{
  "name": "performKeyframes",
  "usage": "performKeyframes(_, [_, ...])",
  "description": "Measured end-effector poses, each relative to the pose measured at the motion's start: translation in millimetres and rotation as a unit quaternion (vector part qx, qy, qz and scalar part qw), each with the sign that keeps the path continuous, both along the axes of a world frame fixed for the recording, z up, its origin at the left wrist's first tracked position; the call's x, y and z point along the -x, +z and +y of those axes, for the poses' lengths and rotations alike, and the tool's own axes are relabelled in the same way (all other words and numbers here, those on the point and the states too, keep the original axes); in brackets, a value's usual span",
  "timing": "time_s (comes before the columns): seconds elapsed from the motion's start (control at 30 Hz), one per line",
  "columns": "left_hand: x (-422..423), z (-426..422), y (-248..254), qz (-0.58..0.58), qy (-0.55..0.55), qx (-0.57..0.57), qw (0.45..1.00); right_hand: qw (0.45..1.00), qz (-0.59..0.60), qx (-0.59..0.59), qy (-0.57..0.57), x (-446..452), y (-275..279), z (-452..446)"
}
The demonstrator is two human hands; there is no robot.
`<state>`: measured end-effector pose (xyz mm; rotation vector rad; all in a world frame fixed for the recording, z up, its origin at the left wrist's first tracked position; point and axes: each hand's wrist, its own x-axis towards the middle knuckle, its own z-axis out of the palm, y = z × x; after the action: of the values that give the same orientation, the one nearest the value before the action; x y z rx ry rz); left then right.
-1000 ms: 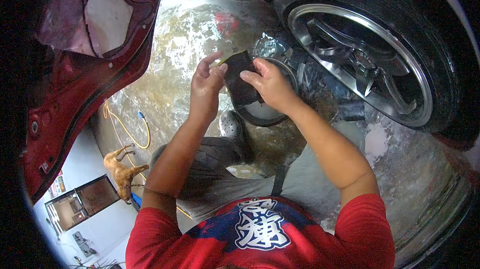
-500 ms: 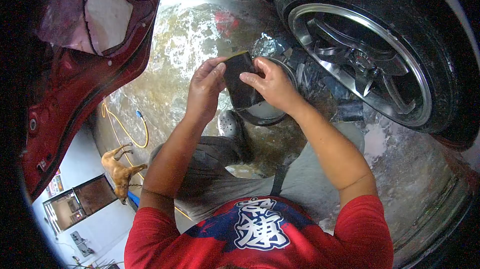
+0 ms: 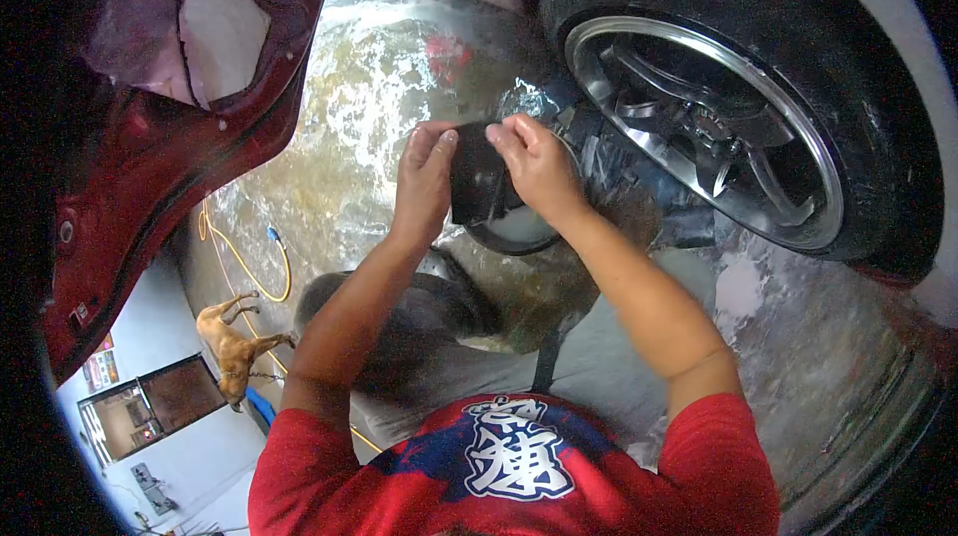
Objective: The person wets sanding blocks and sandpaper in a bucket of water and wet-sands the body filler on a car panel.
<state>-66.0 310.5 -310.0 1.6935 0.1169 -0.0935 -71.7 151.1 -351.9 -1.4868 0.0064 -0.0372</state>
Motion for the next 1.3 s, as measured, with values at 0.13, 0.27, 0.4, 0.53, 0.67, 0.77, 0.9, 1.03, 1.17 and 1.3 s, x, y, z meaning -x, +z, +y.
performKeyframes(0.13, [-16, -5, 6, -0.008, -0.015, 0.008, 1.0, 0.998, 0.012, 0.065, 0.022, -4, -4, -6])
performKeyframes(0.27, [-30, -8, -11, -0.022, -0.036, 0.035, 0.999, 0.997, 0.058, 0.059, 0.007, -10, -2, -13])
performKeyframes(0.4, [-58, -6, -50, -0.021, -0.016, 0.114, 0.993, 0.992, 0.118, -0.048, 0.004, -10, -34, -4])
performKeyframes(0.53, [-82, -7, -40, -0.004, -0.057, 0.094, 0.994, 0.984, 0.173, -0.043, -0.02, -17, -28, 1])
performKeyframes(0.67, [-113, -1, -69, 0.024, -0.07, 0.153, 0.985, 0.957, 0.229, -0.175, -0.042, -19, 4, 21])
performKeyframes(0.77, [-124, 5, -68, 0.055, -0.125, 0.182, 0.974, 0.961, 0.231, -0.131, -0.079, -20, -13, 25])
performKeyframes(0.9, [-135, 0, -86, 0.014, -0.177, 0.115, 0.977, 0.95, 0.262, -0.032, -0.166, -15, -29, 36])
performKeyframes(1.03, [-132, -9, -95, -0.001, -0.226, 0.077, 0.971, 0.942, 0.247, 0.047, -0.221, 3, -38, 48])
performKeyframes(1.17, [-133, -17, -104, -0.024, -0.275, 0.042, 0.96, 0.91, 0.264, 0.222, -0.231, 17, -43, 41])
performKeyframes(1.3, [-128, -24, -106, -0.012, -0.312, -0.034, 0.949, 0.742, 0.129, 0.648, -0.113, -3, 8, 75])
